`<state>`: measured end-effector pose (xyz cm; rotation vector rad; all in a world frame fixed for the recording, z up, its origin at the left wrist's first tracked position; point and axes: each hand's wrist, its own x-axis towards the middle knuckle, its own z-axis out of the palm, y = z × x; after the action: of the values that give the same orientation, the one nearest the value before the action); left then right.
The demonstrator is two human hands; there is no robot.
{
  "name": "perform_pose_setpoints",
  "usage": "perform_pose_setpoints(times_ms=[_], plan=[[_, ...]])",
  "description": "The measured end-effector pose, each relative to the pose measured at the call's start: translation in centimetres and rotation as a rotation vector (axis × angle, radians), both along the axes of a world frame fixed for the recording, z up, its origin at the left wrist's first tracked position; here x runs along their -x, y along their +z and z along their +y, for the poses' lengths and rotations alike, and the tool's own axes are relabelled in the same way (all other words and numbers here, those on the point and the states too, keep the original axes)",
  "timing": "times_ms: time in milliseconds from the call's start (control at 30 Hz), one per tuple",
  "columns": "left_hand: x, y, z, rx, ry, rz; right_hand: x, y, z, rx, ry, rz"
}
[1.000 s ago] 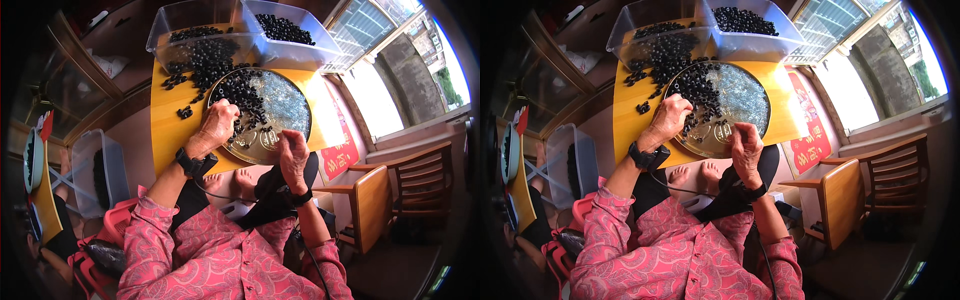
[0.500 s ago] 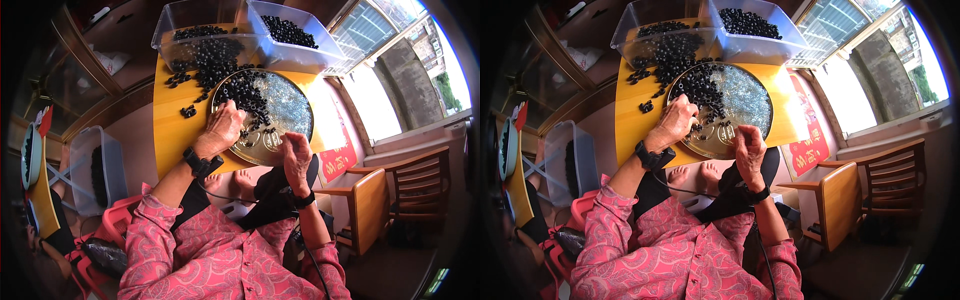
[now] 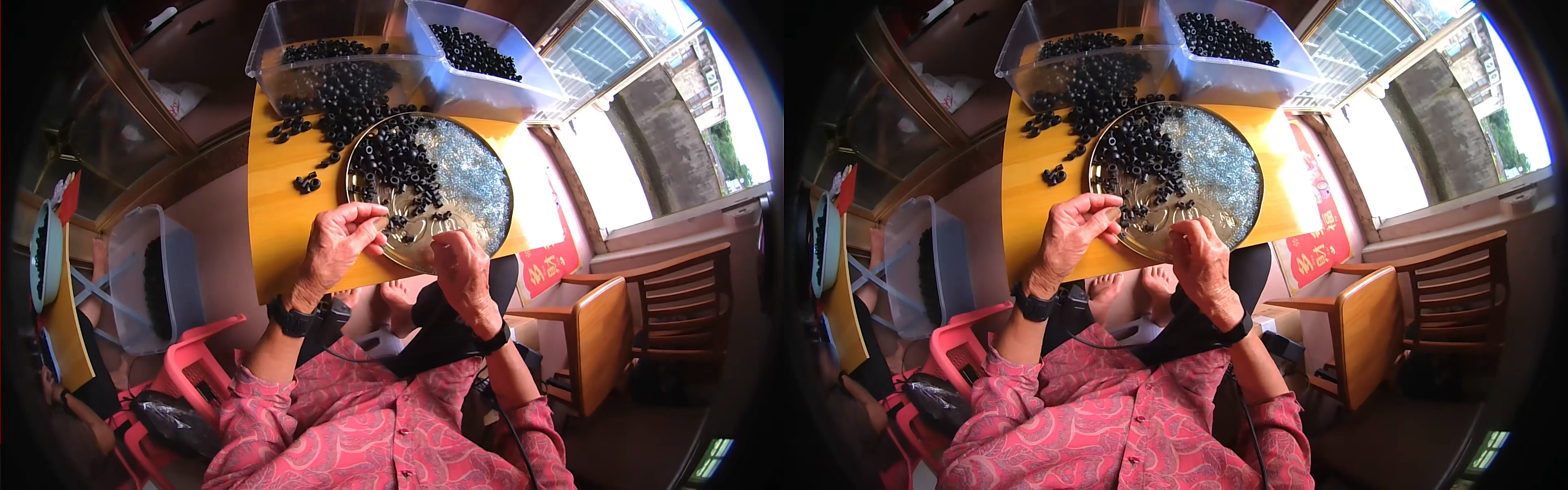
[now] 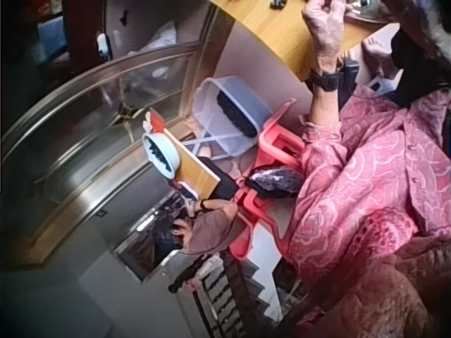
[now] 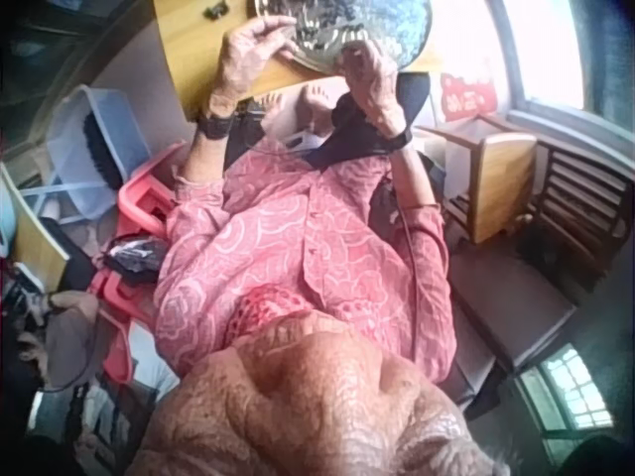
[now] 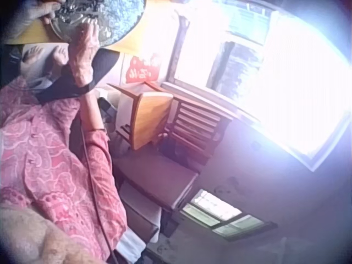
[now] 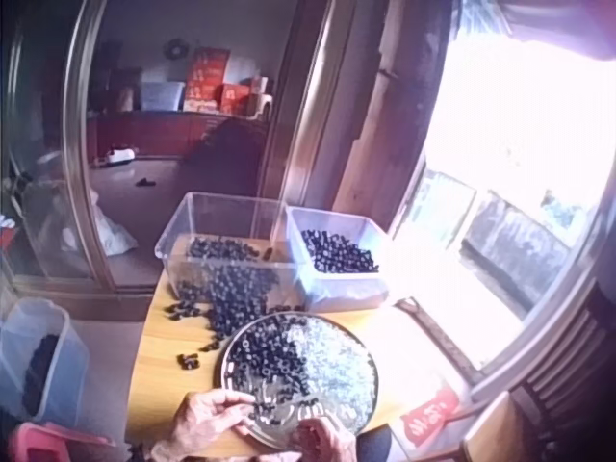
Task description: Assembling small black plastic parts with metal rings.
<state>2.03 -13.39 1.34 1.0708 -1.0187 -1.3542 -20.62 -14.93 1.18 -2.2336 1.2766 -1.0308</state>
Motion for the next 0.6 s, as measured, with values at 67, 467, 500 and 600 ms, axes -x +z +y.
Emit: perform_pose_setpoints(times_ms=[67,467,500,600], plan=[[0.3,-0.5,1.3,-0.089,-0.039,0.103,0.3,0.5,-0.3,0.01,-0.026,0.025],[2.2,-2.1,5.3,-0.155,-0.097,0.331,2.5,0.2,-3.1,0.1,-0.332,0.291],[2.3,-2.0,5.3,-0.155,-0.097,0.334,2.6,0.1,-3.5,0.101,-0.331,0.293],[2.7,-1.8,5.3,-0.194,-0.07,0.38,2.7,-0.2,-4.4,0.113,-0.333,0.326]])
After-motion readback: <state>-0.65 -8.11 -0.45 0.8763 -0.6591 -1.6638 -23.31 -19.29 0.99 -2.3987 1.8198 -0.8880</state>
